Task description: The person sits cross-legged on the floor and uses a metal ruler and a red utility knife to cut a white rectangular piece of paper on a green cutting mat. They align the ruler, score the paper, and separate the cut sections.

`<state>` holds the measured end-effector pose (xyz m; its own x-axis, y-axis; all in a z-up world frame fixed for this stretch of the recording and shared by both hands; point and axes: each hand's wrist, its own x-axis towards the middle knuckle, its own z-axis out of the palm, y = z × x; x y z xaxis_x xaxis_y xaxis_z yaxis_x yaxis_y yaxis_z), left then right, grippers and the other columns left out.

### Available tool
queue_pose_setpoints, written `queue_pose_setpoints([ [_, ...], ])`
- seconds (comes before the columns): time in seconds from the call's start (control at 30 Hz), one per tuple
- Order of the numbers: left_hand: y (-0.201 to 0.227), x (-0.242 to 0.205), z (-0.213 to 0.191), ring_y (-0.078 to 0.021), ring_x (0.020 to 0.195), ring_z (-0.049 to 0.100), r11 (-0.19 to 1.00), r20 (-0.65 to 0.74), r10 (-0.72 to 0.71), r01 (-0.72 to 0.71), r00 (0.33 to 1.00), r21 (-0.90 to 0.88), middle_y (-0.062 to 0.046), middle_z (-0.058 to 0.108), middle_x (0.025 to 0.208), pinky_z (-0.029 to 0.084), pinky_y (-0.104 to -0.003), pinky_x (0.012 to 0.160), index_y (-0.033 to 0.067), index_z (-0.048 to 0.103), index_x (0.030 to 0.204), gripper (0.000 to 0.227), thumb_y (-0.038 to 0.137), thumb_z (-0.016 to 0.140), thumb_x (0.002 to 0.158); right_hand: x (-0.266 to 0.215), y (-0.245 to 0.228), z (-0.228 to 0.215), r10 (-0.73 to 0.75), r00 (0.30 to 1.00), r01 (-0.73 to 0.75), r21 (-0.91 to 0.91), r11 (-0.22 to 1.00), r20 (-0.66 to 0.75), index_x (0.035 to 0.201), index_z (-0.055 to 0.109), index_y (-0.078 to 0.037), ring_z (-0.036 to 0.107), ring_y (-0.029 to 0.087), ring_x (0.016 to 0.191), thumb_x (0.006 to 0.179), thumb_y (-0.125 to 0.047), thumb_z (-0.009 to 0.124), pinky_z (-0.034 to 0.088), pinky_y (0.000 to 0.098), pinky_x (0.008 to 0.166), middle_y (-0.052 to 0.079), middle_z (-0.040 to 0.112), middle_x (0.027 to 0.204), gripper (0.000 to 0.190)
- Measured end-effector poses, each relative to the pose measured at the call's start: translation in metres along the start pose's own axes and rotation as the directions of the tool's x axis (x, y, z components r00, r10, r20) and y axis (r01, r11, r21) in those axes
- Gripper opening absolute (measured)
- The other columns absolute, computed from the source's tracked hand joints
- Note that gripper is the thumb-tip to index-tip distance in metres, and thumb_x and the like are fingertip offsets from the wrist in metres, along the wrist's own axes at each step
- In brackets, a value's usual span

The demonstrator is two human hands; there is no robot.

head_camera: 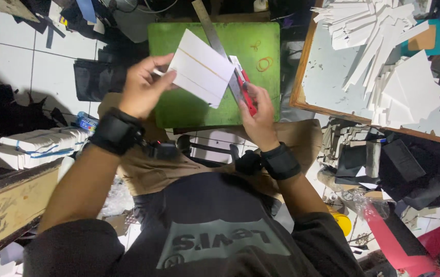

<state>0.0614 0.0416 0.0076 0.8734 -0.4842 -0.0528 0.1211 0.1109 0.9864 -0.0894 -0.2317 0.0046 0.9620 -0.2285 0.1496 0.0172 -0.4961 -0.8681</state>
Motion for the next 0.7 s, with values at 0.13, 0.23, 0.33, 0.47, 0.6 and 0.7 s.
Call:
queue_pose_setpoints([
  [0.13,-0.004,0.021,-0.022,-0.0123,0.096,0.072,0.996,0.117,-0.07,0.064,0.991,0.056,-0.007,0.073,0.116,0.066,-0.031,0.089,0.0006,0.063,0.135,0.032,0.003,0.066,0.103,-0.002,0.005,0.002,-0.101,0.993,0.113,-0.342,0.933,0.054,0.138,0.056,-0.001,0.055,0.039,0.118,0.089,-0.007,0.075,0.046,0.0459,0.102,0.019,0.058,0.128,0.053],
  [0.23,-0.016,0.037,-0.034,-0.01,0.088,0.069,0.977,0.131,-0.176,0.157,0.976,0.142,-0.005,0.072,0.102,0.064,-0.03,0.084,0.0006,0.065,0.132,0.028,0.007,0.066,0.105,0.001,0.008,0.005,-0.089,0.995,0.103,-0.441,0.891,0.053,0.139,0.055,-0.003,0.051,0.039,0.12,0.088,-0.012,0.075,0.041,0.0474,0.105,0.019,0.056,0.13,0.056],
  [0.33,-0.025,0.054,-0.038,-0.0085,0.089,0.071,0.971,0.163,-0.197,0.17,0.967,0.167,-0.003,0.073,0.101,0.063,-0.027,0.081,0.0015,0.063,0.127,0.024,0.011,0.064,0.105,0.008,0.018,0.006,-0.073,0.996,0.088,-0.543,0.835,0.049,0.139,0.054,-0.001,0.051,0.04,0.116,0.087,-0.016,0.076,0.04,0.0481,0.1,0.02,0.054,0.127,0.058],
  [0.47,-0.059,0.069,-0.046,-0.0077,0.082,0.067,0.943,0.153,-0.186,0.132,0.971,0.304,-0.004,0.072,0.096,0.056,-0.024,0.072,0.0025,0.065,0.126,0.025,0.013,0.069,0.105,0.012,0.039,0.01,0.001,0.999,0.019,-0.562,0.827,0.035,0.142,0.053,-0.001,0.053,0.039,0.111,0.092,-0.018,0.075,0.042,0.0489,0.095,0.018,0.056,0.119,0.056],
  [0.6,-0.068,0.076,-0.042,-0.0079,0.073,0.066,0.933,0.101,-0.243,0.204,0.965,0.295,-0.004,0.072,0.089,0.053,-0.024,0.066,0.0036,0.063,0.125,0.026,0.012,0.07,0.102,0.012,0.055,0.008,-0.049,0.998,0.058,-0.499,0.865,0.031,0.135,0.055,0.0,0.054,0.041,0.107,0.092,-0.015,0.074,0.045,0.0488,0.091,0.021,0.056,0.112,0.049],
  [0.7,-0.056,0.075,-0.04,-0.0093,0.068,0.065,0.862,0.067,-0.237,0.178,0.969,0.474,-0.006,0.074,0.087,0.052,-0.026,0.064,0.0054,0.061,0.129,0.031,0.016,0.071,0.101,0.012,0.064,0.005,0.056,0.997,-0.028,-0.462,0.887,0.047,0.119,0.057,-0.002,0.058,0.04,0.104,0.095,-0.012,0.07,0.046,0.0484,0.089,0.019,0.059,0.107,0.029],
])
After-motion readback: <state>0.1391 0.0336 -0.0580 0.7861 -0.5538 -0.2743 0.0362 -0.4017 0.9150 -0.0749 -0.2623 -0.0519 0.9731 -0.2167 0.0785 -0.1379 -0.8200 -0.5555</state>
